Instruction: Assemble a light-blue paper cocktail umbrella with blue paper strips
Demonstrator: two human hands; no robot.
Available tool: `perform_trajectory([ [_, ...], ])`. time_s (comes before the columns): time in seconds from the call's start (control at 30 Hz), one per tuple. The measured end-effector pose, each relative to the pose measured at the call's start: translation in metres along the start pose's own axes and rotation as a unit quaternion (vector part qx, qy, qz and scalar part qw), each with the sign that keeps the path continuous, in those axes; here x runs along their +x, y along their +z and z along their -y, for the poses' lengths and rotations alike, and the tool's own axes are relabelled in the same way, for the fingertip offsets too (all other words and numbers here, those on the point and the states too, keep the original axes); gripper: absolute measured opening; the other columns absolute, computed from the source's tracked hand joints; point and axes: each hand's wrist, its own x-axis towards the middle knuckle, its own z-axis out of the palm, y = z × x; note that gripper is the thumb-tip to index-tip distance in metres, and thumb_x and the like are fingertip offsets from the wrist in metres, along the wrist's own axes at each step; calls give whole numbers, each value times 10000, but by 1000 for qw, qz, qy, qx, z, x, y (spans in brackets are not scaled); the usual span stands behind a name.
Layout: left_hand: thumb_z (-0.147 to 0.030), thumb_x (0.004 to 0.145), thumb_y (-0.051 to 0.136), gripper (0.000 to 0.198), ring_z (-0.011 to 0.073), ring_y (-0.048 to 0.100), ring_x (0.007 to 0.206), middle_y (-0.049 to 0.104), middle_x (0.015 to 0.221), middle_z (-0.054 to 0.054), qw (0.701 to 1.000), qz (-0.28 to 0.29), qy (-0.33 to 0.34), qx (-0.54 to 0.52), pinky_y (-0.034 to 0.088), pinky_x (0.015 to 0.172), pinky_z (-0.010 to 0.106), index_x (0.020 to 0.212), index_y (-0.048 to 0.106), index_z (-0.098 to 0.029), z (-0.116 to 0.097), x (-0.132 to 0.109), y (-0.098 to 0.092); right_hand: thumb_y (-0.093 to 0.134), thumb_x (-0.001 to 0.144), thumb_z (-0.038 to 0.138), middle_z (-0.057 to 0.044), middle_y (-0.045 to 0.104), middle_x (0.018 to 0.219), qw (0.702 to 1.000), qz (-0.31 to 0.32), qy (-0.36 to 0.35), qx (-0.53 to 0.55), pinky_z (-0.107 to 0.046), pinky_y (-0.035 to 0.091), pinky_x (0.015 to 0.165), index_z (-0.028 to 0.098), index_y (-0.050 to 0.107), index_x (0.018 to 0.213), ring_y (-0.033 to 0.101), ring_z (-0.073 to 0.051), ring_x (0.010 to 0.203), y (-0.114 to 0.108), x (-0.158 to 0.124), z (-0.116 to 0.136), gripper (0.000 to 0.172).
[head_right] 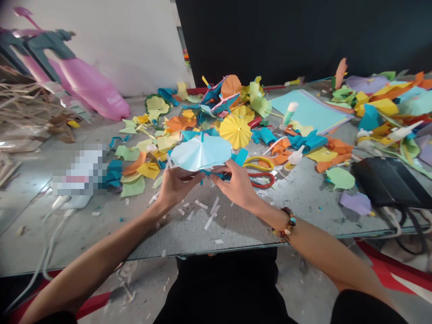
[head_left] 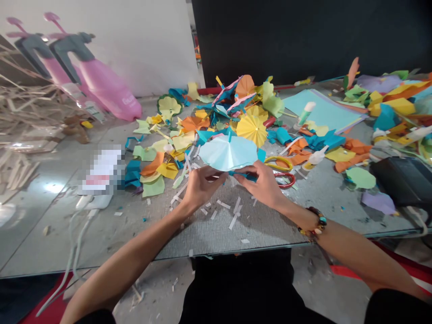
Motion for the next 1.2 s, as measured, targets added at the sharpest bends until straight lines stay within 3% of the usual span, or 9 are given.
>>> perform_trajectory([
  [0.1,-231,841,697,141,174,754,650,772,693,14,999,5,34,31,580,577,211,734,756,-161,2,-1,1,756,819,282,-56,797,876,1000,-3,-10,-2,-386,598,750,217,647,912,766,-257,846,1,0,0,157],
  [0.27,-172,813,685,60,172,755,678,775,742,23,989,-33,81,123,573,642,221,782,736,-171,0,-4,5,720,843,229,-41,800,896,998,10,-50,-21,-351,594,773,216,699,948,766,-236,858,0,-4,4,107],
  [0.47,-180,781,697,110,158,729,620,750,682,14,979,-62,114,159,555,613,227,671,694,-187,1,-5,7,723,840,242,-37,772,755,994,8,-69,-88,-299,537,668,193,712,803,735,-211,708,-1,-6,11,62],
  [0.63,-220,712,736,153,169,713,565,714,561,-8,985,-66,79,142,531,563,215,577,669,-189,-3,-4,1,724,842,266,-39,753,714,991,10,-69,-118,-305,509,668,189,667,726,713,-206,683,-1,-6,9,150],
  [0.77,-279,666,750,293,198,687,499,645,446,4,986,-75,29,148,514,532,239,457,571,-178,-8,-4,0,722,832,234,-36,772,794,993,13,-76,-85,-285,531,691,191,680,855,725,-197,727,0,-6,7,65],
  [0.9,-329,661,761,347,227,678,482,632,439,32,987,-80,14,141,503,493,262,444,537,-179,-8,-4,0,715,849,266,-35,782,844,995,25,-72,-63,-300,552,694,208,674,962,743,-220,775,0,-6,8,134],
  [1.1,-351,664,786,234,254,735,645,714,578,41,992,-68,14,104,569,574,269,593,654,-172,-3,-3,-2,722,837,298,-36,775,821,997,27,-39,-63,-325,562,686,213,652,870,729,-232,750,-2,-3,9,115],
  [1.2,-316,686,772,174,266,754,780,765,705,50,996,-46,21,75,592,646,267,713,707,-157,4,-1,-4,738,812,292,-55,775,872,999,18,-22,-43,-340,568,689,208,647,925,729,-249,798,-4,0,7,168],
])
